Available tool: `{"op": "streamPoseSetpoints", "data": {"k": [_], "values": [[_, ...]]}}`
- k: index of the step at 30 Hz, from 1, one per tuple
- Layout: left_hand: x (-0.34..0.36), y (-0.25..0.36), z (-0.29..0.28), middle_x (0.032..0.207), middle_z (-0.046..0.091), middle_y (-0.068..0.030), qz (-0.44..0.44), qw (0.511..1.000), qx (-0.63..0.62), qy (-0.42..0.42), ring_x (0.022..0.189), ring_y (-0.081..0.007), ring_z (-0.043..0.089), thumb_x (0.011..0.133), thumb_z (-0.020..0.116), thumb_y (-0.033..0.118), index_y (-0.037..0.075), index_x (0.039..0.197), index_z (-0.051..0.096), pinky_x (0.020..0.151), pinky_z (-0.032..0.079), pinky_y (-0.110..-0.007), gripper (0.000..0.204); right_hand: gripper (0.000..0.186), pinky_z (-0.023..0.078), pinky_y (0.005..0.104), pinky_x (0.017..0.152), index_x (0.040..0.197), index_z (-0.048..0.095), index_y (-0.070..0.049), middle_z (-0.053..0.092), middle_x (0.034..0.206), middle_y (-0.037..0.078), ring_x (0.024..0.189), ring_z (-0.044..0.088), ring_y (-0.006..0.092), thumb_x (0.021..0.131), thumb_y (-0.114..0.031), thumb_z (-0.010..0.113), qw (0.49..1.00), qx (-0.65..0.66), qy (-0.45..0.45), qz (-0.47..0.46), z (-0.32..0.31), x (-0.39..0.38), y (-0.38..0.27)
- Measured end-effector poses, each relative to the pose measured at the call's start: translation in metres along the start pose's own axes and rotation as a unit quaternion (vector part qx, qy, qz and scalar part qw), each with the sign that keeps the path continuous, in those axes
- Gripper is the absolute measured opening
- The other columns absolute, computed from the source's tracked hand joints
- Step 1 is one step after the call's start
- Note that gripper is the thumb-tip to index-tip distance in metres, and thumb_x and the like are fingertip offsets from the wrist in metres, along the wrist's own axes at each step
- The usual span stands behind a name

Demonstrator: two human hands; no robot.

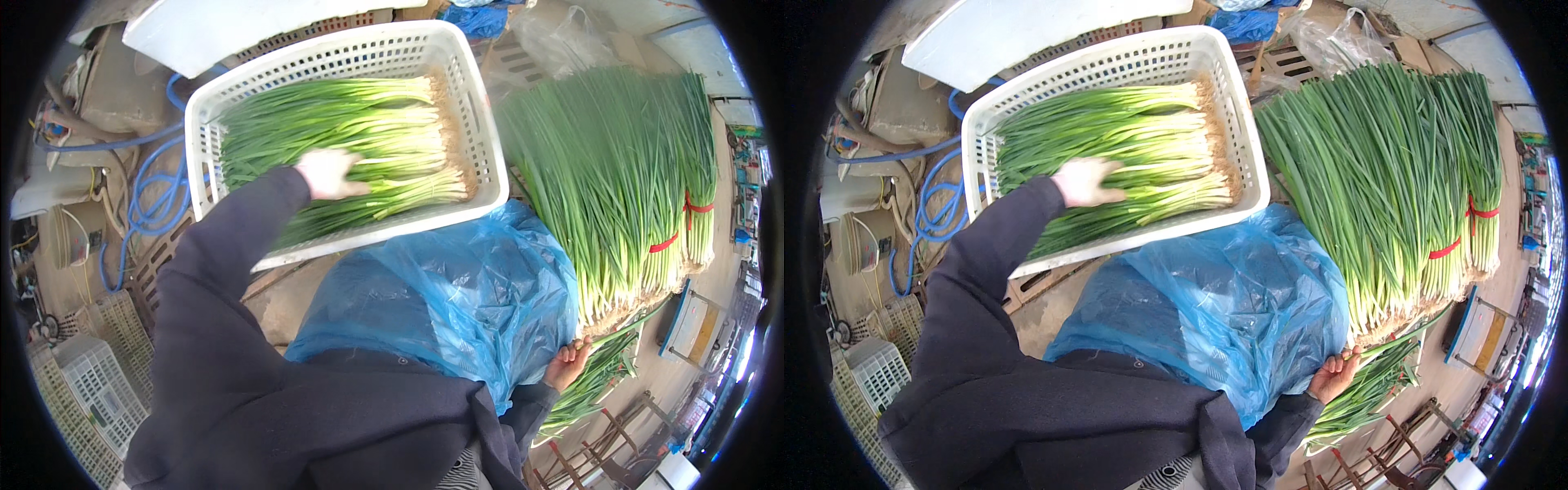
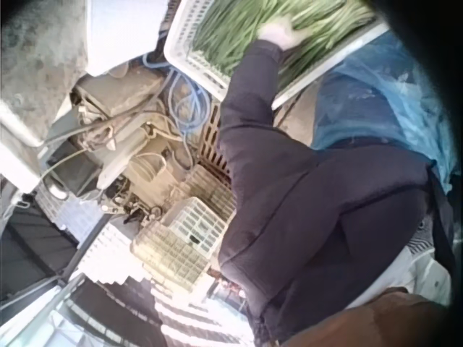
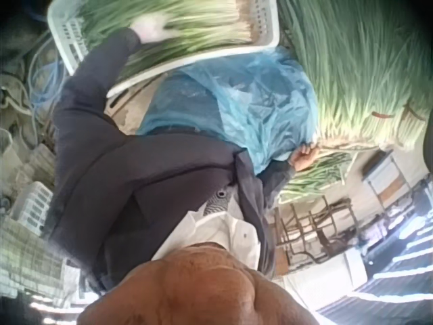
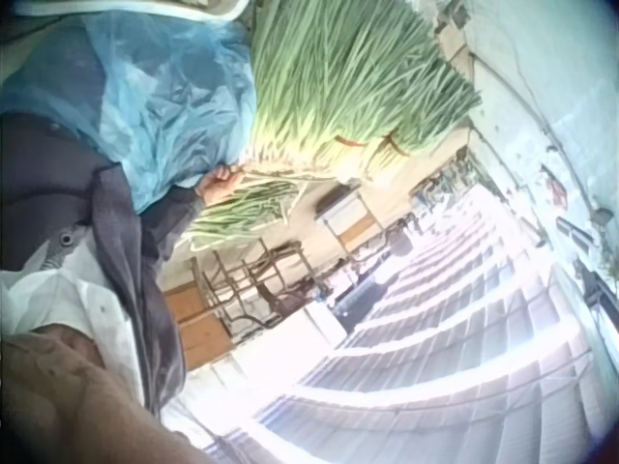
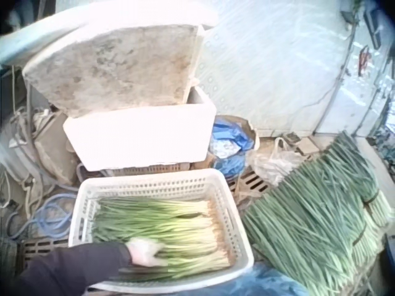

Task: The person gathers green onions from a large pile, aligns them into bundles, and ties them with rubber bands. The person places the finished bundles into a white basket.

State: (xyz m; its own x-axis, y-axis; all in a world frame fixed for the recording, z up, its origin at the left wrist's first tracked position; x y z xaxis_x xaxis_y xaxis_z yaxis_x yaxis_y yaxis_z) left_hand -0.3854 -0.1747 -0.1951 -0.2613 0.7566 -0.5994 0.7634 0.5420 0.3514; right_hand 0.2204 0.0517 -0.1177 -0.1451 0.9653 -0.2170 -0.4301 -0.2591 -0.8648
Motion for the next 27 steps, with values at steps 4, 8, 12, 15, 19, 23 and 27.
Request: {"op": "streamPoseSetpoints", "data": {"k": [4,8,12,15,19,23,27], "values": [[0.110,0.052,0.032,0.133,0.057,-0.0265,0.085,0.983,-0.157,-0.054,0.126,-0.0358,0.053,0.079,0.069,0.059,0.000,0.140,0.048,0.105,0.042,-0.040,0.087,0.026,0.035,0.0166,0.051,0.121,0.052,-0.004,0.053,0.088,0.002,0.061,0.041,0.0024,0.103,-0.022,0.054,1.000,0.003,-0.002,-0.001,0.007,-0.002,0.002],[0.170,0.073,0.090,0.122,0.063,-0.0284,0.092,0.960,-0.189,-0.183,0.114,-0.0361,0.060,0.073,0.077,0.051,-0.006,0.129,0.057,0.098,0.046,-0.040,0.082,0.024,0.035,0.0158,0.050,0.120,0.051,-0.004,0.053,0.089,0.002,0.060,0.041,0.0017,0.103,-0.021,0.053,1.000,-0.009,0.019,0.000,0.012,-0.003,0.001],[0.158,0.090,0.091,0.108,0.068,-0.0241,0.103,0.974,-0.190,-0.069,0.100,-0.0341,0.066,0.063,0.081,0.039,-0.005,0.120,0.062,0.086,0.052,-0.039,0.074,0.022,0.034,0.0149,0.049,0.119,0.051,-0.004,0.052,0.090,0.002,0.060,0.040,0.0013,0.105,-0.021,0.050,0.998,-0.039,0.047,0.008,0.015,-0.003,-0.001],[0.126,0.097,0.084,0.104,0.069,-0.0226,0.080,0.972,-0.218,-0.026,0.098,-0.0335,0.066,0.063,0.078,0.034,0.000,0.123,0.061,0.086,0.052,-0.040,0.071,0.022,0.034,0.0145,0.048,0.118,0.051,-0.003,0.052,0.090,0.001,0.059,0.040,0.0012,0.105,-0.021,0.049,0.999,-0.039,0.036,0.008,0.019,-0.004,-0.001],[0.113,0.101,0.082,0.104,0.068,-0.0229,0.092,0.967,-0.237,0.005,0.098,-0.0351,0.066,0.066,0.074,0.028,0.009,0.130,0.057,0.085,0.052,-0.041,0.070,0.021,0.036,0.0144,0.047,0.118,0.051,-0.003,0.053,0.090,0.001,0.059,0.040,0.0010,0.105,-0.020,0.048,0.999,-0.023,0.036,0.016,0.021,-0.005,0.000],[0.133,0.107,0.090,0.101,0.069,-0.0215,0.061,0.983,-0.171,0.009,0.098,-0.0351,0.067,0.067,0.071,0.029,0.007,0.118,0.062,0.086,0.052,-0.041,0.057,0.022,0.038,0.0149,0.048,0.118,0.051,-0.002,0.054,0.088,0.002,0.058,0.042,0.0015,0.106,-0.019,0.047,0.999,0.006,0.045,0.011,0.017,-0.003,-0.001],[0.137,0.108,0.095,0.112,0.068,-0.0204,0.064,0.989,-0.136,0.003,0.104,-0.0322,0.066,0.071,0.072,0.029,0.014,0.148,0.039,0.089,0.052,-0.040,0.085,0.023,0.039,0.0152,0.049,0.119,0.052,-0.001,0.056,0.090,0.003,0.058,0.043,0.0023,0.106,-0.020,0.048,0.999,0.013,0.048,0.004,0.008,-0.001,0.000]]}}
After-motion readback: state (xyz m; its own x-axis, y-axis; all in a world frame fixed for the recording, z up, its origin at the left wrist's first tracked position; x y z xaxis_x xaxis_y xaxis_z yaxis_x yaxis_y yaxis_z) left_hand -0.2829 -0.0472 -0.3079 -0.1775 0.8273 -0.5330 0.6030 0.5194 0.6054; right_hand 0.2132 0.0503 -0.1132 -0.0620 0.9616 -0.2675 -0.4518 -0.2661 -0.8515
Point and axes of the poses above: each hand's wrist, its own x-axis towards the middle knuckle, its own z-axis out of the palm, y = z × x, the point moved 4 cm from there along x, towards the middle knuckle
